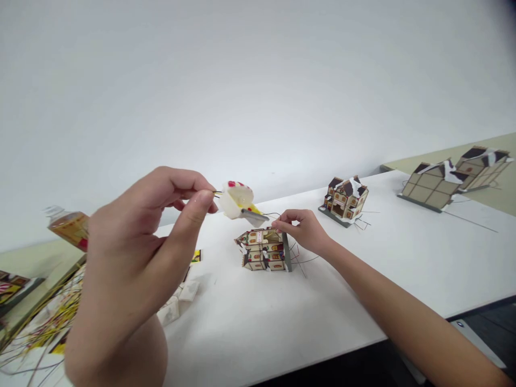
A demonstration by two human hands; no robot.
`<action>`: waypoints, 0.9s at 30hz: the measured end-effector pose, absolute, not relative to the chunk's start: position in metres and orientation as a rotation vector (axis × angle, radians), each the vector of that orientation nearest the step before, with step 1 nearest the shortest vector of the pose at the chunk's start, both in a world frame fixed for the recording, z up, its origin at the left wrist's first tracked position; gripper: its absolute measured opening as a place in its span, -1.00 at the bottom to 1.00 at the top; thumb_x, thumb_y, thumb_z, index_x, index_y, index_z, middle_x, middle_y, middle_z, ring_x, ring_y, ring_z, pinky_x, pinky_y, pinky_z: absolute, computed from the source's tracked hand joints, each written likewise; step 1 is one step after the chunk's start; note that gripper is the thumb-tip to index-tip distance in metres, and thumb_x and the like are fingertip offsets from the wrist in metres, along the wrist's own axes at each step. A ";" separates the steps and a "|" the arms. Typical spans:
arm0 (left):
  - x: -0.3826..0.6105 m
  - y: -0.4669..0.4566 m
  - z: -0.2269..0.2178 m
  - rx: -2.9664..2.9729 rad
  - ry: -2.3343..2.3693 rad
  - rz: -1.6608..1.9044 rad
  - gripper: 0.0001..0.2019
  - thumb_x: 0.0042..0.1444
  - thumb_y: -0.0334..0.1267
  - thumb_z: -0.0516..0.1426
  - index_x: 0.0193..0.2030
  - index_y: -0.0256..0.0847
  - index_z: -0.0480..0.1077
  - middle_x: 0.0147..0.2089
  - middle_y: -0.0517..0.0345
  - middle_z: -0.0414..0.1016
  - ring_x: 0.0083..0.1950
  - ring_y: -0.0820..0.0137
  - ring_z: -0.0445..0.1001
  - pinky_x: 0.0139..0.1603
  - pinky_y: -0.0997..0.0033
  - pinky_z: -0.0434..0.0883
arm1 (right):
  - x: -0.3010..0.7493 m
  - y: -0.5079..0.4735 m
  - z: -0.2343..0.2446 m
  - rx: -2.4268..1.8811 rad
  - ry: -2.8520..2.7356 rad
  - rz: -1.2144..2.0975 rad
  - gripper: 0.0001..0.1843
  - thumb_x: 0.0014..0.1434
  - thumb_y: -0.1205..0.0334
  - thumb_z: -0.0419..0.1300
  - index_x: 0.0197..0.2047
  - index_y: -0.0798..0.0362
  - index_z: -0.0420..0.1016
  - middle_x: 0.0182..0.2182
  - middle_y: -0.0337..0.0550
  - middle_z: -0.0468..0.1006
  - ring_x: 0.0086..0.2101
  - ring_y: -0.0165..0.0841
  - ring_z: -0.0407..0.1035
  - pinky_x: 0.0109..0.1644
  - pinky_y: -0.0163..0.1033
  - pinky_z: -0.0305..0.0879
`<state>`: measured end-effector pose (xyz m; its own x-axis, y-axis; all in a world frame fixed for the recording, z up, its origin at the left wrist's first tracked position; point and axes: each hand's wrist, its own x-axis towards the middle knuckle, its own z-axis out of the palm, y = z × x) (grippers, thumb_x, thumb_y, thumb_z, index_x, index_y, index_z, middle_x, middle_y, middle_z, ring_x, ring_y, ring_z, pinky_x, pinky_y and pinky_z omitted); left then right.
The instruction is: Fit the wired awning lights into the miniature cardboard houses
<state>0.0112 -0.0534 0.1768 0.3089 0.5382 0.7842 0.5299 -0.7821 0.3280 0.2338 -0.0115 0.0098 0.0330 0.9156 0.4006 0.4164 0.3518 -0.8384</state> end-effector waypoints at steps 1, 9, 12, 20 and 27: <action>0.010 -0.052 0.176 2.571 1.019 1.476 -0.96 0.10 -0.29 0.14 -0.31 -0.10 0.44 -0.37 0.22 0.49 -0.35 0.40 0.45 -0.25 0.38 0.42 | 0.233 -0.011 0.009 -1.253 -1.577 0.572 -0.65 0.13 -0.06 0.20 -0.51 0.02 0.48 -0.54 -0.27 0.51 -0.48 -0.43 0.31 -0.35 -0.29 0.15; 0.004 -0.050 0.174 2.747 1.056 1.291 -0.96 0.16 -0.28 0.12 -0.28 -0.10 0.40 -0.37 0.32 0.44 -0.40 0.54 0.35 -0.34 0.53 0.30 | 0.230 -0.010 0.008 -1.355 -1.705 0.407 -0.74 0.14 0.00 0.24 -0.48 -0.05 0.56 -0.44 -0.30 0.59 -0.35 -0.38 0.37 -0.07 -0.14 0.03; 0.003 -0.049 0.175 2.813 1.084 1.209 -0.96 0.17 -0.26 0.12 -0.28 -0.09 0.40 -0.37 0.34 0.44 -0.41 0.56 0.35 -0.40 0.53 0.26 | 0.229 -0.011 0.008 -1.364 -1.768 0.373 -0.76 0.13 -0.02 0.25 -0.47 -0.09 0.57 -0.39 -0.29 0.58 -0.26 -0.34 0.36 -0.07 -0.11 -0.02; 0.004 -0.047 0.175 2.815 1.124 1.009 -0.88 0.22 -0.20 0.04 -0.29 -0.10 0.37 -0.32 0.30 0.47 -0.38 0.52 0.39 -0.45 0.52 0.27 | 0.237 -0.015 0.018 -1.363 -1.801 0.410 -0.77 0.02 -0.05 0.32 -0.31 -0.13 0.60 -0.23 -0.20 0.47 -0.16 -0.30 0.32 -0.09 -0.15 0.14; 0.005 -0.050 0.176 2.797 1.204 0.832 -0.88 0.23 -0.16 0.03 -0.25 -0.09 0.35 -0.35 0.30 0.46 -0.43 0.51 0.35 -0.48 0.49 0.20 | 0.266 -0.016 0.031 -1.340 -1.690 0.785 -0.69 0.02 0.00 0.29 -0.20 -0.01 0.50 -0.20 -0.20 0.51 -0.29 -0.39 0.33 -0.23 -0.27 0.25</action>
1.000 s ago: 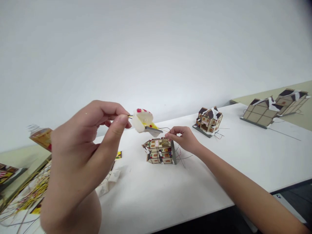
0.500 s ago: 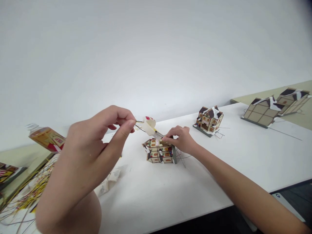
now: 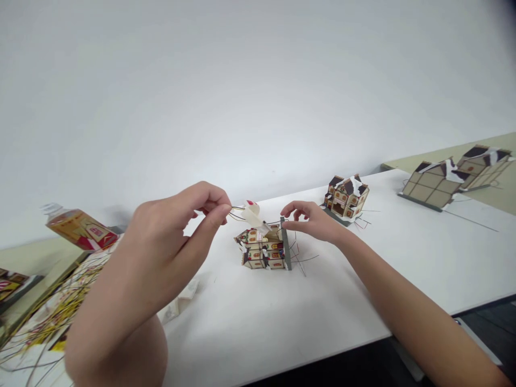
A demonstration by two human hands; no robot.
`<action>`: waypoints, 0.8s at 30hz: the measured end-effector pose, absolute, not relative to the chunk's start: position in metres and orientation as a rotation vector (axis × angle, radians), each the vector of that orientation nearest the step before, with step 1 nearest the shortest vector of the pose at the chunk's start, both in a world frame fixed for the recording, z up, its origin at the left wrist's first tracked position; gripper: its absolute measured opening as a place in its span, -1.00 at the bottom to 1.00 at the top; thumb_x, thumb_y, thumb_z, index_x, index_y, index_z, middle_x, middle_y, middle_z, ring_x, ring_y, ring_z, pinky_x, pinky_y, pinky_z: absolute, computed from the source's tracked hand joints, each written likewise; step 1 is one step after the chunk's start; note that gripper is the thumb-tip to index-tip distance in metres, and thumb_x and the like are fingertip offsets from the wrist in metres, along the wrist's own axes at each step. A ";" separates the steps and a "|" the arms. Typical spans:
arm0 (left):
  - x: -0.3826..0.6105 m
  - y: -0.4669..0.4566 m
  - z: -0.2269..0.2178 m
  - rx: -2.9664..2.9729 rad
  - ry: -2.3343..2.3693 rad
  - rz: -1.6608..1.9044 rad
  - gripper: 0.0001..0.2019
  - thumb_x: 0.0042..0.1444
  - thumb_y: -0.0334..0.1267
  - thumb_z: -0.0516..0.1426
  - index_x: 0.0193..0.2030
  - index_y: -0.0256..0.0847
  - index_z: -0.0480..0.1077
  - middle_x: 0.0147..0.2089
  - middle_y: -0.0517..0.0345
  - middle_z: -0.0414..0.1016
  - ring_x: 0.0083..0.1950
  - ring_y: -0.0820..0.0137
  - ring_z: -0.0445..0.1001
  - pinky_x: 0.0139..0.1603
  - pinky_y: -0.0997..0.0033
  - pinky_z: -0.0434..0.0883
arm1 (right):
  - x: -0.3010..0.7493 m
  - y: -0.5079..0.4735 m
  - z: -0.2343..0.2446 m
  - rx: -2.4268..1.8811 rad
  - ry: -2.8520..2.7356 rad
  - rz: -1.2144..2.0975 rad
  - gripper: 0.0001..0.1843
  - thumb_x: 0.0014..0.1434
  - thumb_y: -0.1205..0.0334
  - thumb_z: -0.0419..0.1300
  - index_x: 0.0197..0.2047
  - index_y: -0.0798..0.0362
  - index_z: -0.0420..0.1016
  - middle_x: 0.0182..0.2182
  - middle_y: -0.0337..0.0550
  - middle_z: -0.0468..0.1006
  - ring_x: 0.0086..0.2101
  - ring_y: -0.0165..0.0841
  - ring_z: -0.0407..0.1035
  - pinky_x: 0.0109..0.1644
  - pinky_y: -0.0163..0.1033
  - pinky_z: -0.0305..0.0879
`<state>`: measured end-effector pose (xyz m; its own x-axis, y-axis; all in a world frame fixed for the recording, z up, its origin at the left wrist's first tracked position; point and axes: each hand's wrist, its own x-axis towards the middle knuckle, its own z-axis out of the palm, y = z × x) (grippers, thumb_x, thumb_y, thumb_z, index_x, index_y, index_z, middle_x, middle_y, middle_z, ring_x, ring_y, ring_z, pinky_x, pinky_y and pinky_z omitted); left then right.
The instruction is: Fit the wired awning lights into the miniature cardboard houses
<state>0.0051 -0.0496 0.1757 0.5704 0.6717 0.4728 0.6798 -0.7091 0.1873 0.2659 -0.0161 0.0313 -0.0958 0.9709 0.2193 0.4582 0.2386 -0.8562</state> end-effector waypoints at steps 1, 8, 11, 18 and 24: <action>0.005 -0.049 0.176 -2.776 -1.186 -0.811 -0.87 0.23 -0.17 0.02 -0.25 -0.09 0.35 -0.36 0.31 0.45 -0.44 0.52 0.34 -0.49 0.50 0.20 | 0.270 -0.016 0.031 -1.348 -1.689 0.828 -0.73 0.05 0.03 0.27 -0.22 0.00 0.48 -0.23 -0.20 0.51 -0.32 -0.40 0.33 -0.26 -0.28 0.24; 0.006 -0.042 0.173 -2.804 -1.186 -0.720 -0.87 0.23 -0.17 0.01 -0.24 -0.10 0.34 -0.43 0.33 0.40 -0.52 0.55 0.24 -0.50 0.52 0.18 | 0.275 -0.016 0.028 -1.335 -1.703 0.888 -0.82 0.05 0.13 0.24 -0.29 0.04 0.47 -0.31 -0.21 0.51 -0.40 -0.45 0.30 -0.34 -0.32 0.22; 0.006 -0.041 0.172 -2.807 -1.186 -0.691 -0.87 0.23 -0.17 0.02 -0.24 -0.10 0.34 -0.44 0.33 0.39 -0.52 0.55 0.24 -0.50 0.53 0.18 | 0.268 -0.016 0.027 -1.237 -1.679 0.824 -0.81 0.07 0.10 0.24 -0.30 0.04 0.48 -0.35 -0.23 0.51 -0.42 -0.48 0.28 -0.35 -0.33 0.19; 0.004 -0.042 0.172 -2.813 -1.159 -0.702 -0.86 0.25 -0.17 0.00 -0.24 -0.11 0.33 -0.45 0.32 0.38 -0.53 0.55 0.22 -0.52 0.53 0.16 | 0.254 -0.016 0.020 -1.208 -1.632 0.623 -0.86 0.11 0.14 0.24 -0.36 0.01 0.56 -0.41 -0.25 0.55 -0.40 -0.46 0.33 -0.33 -0.33 0.20; 0.004 -0.042 0.172 -2.813 -1.150 -0.685 -0.86 0.25 -0.17 0.00 -0.24 -0.11 0.33 -0.45 0.32 0.37 -0.53 0.55 0.22 -0.52 0.53 0.16 | 0.253 -0.018 0.021 -1.177 -1.684 0.529 -0.91 0.12 0.19 0.23 -0.33 -0.02 0.56 -0.33 -0.26 0.58 -0.33 -0.43 0.40 -0.37 -0.37 0.24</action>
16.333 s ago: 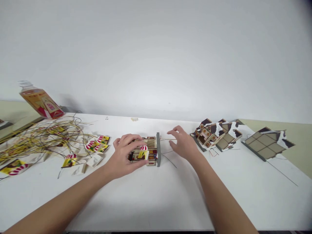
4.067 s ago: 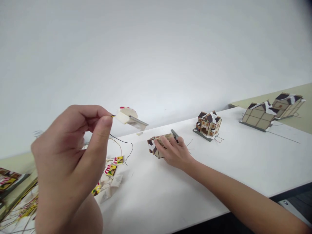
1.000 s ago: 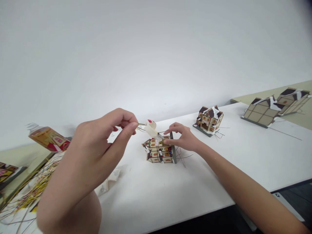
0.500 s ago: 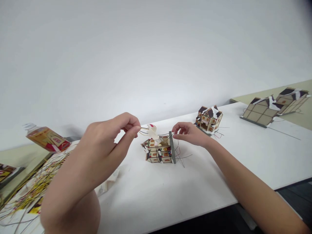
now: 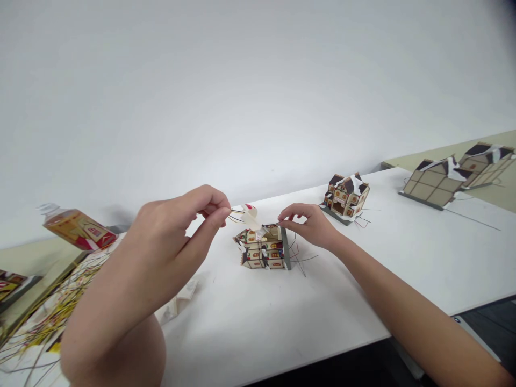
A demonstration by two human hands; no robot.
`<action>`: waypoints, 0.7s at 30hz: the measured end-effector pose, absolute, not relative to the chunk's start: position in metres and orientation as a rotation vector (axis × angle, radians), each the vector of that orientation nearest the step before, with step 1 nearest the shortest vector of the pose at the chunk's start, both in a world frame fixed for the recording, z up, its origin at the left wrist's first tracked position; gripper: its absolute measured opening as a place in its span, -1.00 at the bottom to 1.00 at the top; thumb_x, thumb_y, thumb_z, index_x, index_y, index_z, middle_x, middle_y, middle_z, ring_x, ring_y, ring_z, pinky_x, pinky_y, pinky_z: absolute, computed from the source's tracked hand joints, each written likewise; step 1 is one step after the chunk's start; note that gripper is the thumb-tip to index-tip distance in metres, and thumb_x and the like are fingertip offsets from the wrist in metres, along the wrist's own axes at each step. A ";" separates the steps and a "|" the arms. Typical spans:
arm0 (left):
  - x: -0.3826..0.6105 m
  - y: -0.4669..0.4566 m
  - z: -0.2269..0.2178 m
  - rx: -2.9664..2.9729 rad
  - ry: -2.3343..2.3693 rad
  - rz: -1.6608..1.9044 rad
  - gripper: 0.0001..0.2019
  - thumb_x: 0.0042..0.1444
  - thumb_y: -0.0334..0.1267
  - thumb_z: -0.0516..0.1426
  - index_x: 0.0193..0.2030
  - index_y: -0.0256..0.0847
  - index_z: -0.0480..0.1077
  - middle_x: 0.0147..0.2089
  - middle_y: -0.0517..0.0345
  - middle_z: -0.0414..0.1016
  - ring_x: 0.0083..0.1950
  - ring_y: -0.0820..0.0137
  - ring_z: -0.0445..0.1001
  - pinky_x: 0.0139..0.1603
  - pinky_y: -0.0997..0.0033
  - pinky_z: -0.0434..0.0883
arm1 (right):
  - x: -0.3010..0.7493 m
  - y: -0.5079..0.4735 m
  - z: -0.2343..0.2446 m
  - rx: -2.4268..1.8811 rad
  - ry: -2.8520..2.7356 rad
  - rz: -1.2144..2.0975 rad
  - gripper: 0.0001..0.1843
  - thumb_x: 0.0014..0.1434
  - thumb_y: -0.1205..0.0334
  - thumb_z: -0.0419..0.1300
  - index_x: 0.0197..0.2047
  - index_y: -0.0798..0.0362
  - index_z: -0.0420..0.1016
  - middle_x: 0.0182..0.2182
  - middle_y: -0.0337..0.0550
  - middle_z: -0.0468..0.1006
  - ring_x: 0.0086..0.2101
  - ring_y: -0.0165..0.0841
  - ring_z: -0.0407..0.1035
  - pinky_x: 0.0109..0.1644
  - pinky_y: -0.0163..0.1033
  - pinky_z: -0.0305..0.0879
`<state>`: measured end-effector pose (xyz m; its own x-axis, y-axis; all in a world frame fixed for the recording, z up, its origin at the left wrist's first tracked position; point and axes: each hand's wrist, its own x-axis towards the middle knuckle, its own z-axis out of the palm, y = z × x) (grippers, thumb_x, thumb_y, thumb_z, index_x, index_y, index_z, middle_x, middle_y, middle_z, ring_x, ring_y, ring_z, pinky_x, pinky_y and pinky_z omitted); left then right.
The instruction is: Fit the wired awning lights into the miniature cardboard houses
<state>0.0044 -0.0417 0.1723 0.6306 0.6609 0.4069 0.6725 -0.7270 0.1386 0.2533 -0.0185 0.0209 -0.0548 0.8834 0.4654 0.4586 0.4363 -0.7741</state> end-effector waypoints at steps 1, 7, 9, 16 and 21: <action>0.004 -0.042 0.172 -2.812 -1.153 -0.682 -0.86 0.25 -0.17 0.00 -0.24 -0.10 0.33 -0.45 0.33 0.37 -0.52 0.55 0.22 -0.52 0.54 0.16 | 0.254 -0.019 0.021 -1.181 -1.699 0.528 -0.91 0.13 0.20 0.23 -0.32 -0.02 0.56 -0.33 -0.25 0.58 -0.32 -0.43 0.40 -0.37 -0.37 0.24; 0.003 -0.043 0.173 -2.807 -1.154 -0.670 -0.86 0.25 -0.17 0.00 -0.25 -0.10 0.33 -0.47 0.35 0.35 -0.55 0.57 0.19 -0.52 0.53 0.16 | 0.258 -0.017 0.020 -1.181 -1.831 0.549 -0.84 0.19 0.16 0.18 -0.26 -0.04 0.60 -0.30 -0.22 0.59 -0.30 -0.40 0.42 -0.29 -0.33 0.29; 0.003 -0.043 0.173 -2.806 -1.148 -0.657 -0.87 0.24 -0.17 0.01 -0.25 -0.10 0.33 -0.47 0.35 0.35 -0.54 0.56 0.21 -0.52 0.53 0.16 | 0.258 -0.017 0.020 -1.167 -1.882 0.562 -0.82 0.20 0.14 0.17 -0.23 -0.06 0.60 -0.29 -0.21 0.59 -0.29 -0.40 0.41 -0.25 -0.31 0.29; 0.003 -0.042 0.172 -2.806 -1.141 -0.637 -0.86 0.24 -0.16 0.00 -0.26 -0.11 0.32 -0.49 0.32 0.35 -0.55 0.54 0.23 -0.51 0.51 0.16 | 0.264 -0.020 0.027 -1.275 -1.810 0.597 -0.78 0.07 0.17 0.24 -0.17 -0.05 0.52 -0.18 -0.21 0.54 -0.28 -0.41 0.38 -0.28 -0.31 0.29; 0.003 -0.041 0.173 -2.802 -1.174 -0.581 -0.84 0.24 -0.15 -0.01 -0.28 -0.12 0.31 -0.51 0.31 0.33 -0.56 0.52 0.20 -0.51 0.49 0.15 | 0.279 -0.018 0.025 -1.530 -1.834 0.801 -0.84 -0.03 0.28 0.20 -0.31 0.00 0.52 -0.38 -0.23 0.51 -0.45 -0.43 0.32 -0.41 -0.31 0.22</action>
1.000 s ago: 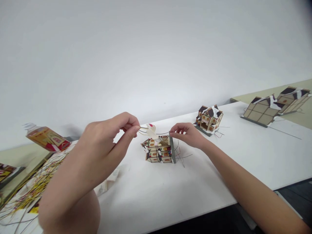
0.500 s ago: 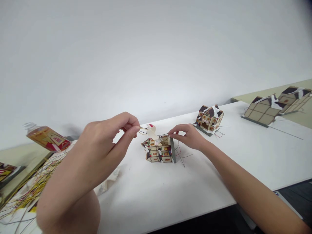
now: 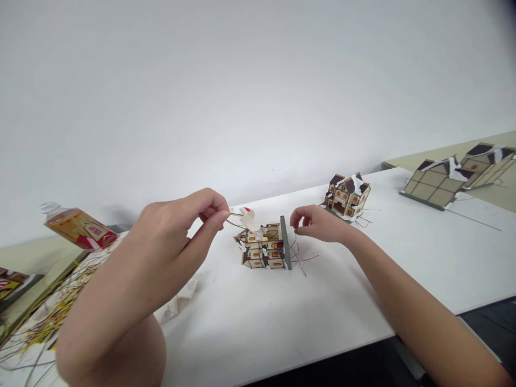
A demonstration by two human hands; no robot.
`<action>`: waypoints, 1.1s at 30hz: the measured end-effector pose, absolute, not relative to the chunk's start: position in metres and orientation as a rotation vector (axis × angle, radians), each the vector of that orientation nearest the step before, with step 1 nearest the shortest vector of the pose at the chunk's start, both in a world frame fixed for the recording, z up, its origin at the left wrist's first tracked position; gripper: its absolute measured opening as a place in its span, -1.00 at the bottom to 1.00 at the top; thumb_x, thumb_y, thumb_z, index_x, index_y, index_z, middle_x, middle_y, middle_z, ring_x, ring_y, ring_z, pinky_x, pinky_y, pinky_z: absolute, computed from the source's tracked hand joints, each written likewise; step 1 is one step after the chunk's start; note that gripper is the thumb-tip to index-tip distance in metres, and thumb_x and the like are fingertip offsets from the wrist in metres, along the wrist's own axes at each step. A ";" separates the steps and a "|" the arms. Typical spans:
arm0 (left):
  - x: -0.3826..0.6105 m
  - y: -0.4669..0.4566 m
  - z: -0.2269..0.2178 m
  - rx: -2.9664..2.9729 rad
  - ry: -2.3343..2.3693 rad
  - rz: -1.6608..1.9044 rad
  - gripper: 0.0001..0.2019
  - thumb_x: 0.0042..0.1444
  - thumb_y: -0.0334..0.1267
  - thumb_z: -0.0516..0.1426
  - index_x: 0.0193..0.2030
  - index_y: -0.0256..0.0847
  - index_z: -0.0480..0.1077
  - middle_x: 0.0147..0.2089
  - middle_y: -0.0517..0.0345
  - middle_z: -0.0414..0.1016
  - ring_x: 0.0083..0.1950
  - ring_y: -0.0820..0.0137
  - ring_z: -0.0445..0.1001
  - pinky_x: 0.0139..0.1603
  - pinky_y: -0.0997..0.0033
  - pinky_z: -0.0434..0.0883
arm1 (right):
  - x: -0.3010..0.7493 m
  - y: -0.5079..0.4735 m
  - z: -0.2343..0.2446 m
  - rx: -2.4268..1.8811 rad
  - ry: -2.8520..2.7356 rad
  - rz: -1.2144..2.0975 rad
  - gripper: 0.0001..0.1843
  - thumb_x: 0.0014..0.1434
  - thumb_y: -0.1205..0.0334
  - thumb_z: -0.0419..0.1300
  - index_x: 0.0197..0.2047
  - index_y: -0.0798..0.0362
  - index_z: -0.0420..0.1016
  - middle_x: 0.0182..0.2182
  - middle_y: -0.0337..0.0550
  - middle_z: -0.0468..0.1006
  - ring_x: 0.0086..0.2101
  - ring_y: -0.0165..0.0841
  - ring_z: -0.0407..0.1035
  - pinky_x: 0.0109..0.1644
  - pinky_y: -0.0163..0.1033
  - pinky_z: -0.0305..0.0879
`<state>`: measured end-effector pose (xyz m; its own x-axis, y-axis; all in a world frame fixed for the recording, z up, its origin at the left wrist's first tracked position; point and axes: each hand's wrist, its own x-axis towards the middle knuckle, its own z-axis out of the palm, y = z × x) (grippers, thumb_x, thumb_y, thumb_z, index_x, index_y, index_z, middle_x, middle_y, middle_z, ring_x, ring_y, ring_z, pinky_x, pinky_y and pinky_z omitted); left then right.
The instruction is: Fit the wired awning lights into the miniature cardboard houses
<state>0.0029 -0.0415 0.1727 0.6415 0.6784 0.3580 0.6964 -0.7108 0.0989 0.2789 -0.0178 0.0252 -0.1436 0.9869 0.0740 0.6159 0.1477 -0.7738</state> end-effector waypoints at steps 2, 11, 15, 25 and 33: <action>0.003 -0.042 0.173 -2.816 -1.177 -0.567 -0.83 0.24 -0.14 -0.02 -0.29 -0.12 0.31 -0.52 0.30 0.33 -0.56 0.51 0.19 -0.50 0.48 0.16 | 0.278 -0.016 0.020 -1.528 -1.923 0.922 -0.82 -0.04 0.24 0.22 -0.31 -0.02 0.57 -0.42 -0.25 0.50 -0.47 -0.43 0.30 -0.44 -0.32 0.18; 0.004 -0.040 0.172 -2.801 -1.222 -0.508 -0.79 0.24 -0.13 -0.04 -0.33 -0.12 0.31 -0.55 0.29 0.32 -0.58 0.50 0.22 -0.50 0.46 0.16 | 0.255 -0.005 -0.010 -1.258 -1.820 1.334 -0.73 -0.02 0.32 0.18 -0.22 0.04 0.59 -0.26 -0.19 0.60 -0.25 -0.29 0.45 -0.18 -0.22 0.37; 0.003 -0.040 0.171 -2.800 -1.238 -0.479 -0.78 0.24 -0.13 -0.05 -0.33 -0.11 0.31 -0.54 0.29 0.32 -0.58 0.50 0.21 -0.51 0.44 0.14 | 0.251 -0.004 -0.011 -1.137 -1.738 1.512 -0.69 0.01 0.35 0.14 -0.17 0.05 0.58 -0.17 -0.15 0.59 -0.15 -0.26 0.46 -0.07 -0.17 0.39; 0.001 -0.039 0.170 -2.808 -1.239 -0.450 -0.77 0.24 -0.11 -0.06 -0.34 -0.10 0.34 -0.55 0.29 0.31 -0.59 0.49 0.18 -0.51 0.43 0.14 | 0.241 -0.005 -0.012 -0.984 -1.626 1.721 -0.50 -0.02 0.43 0.17 0.03 -0.01 0.49 0.05 -0.15 0.47 0.00 -0.27 0.39 0.03 -0.18 0.36; 0.001 -0.038 0.170 -2.827 -1.233 -0.450 -0.76 0.25 -0.09 -0.06 -0.32 -0.10 0.33 -0.52 0.28 0.35 -0.57 0.49 0.24 -0.51 0.44 0.16 | 0.238 -0.007 -0.009 -1.084 -1.634 1.752 -0.62 -0.02 0.42 0.17 -0.09 0.04 0.54 -0.14 -0.16 0.54 -0.20 -0.36 0.42 -0.16 -0.29 0.37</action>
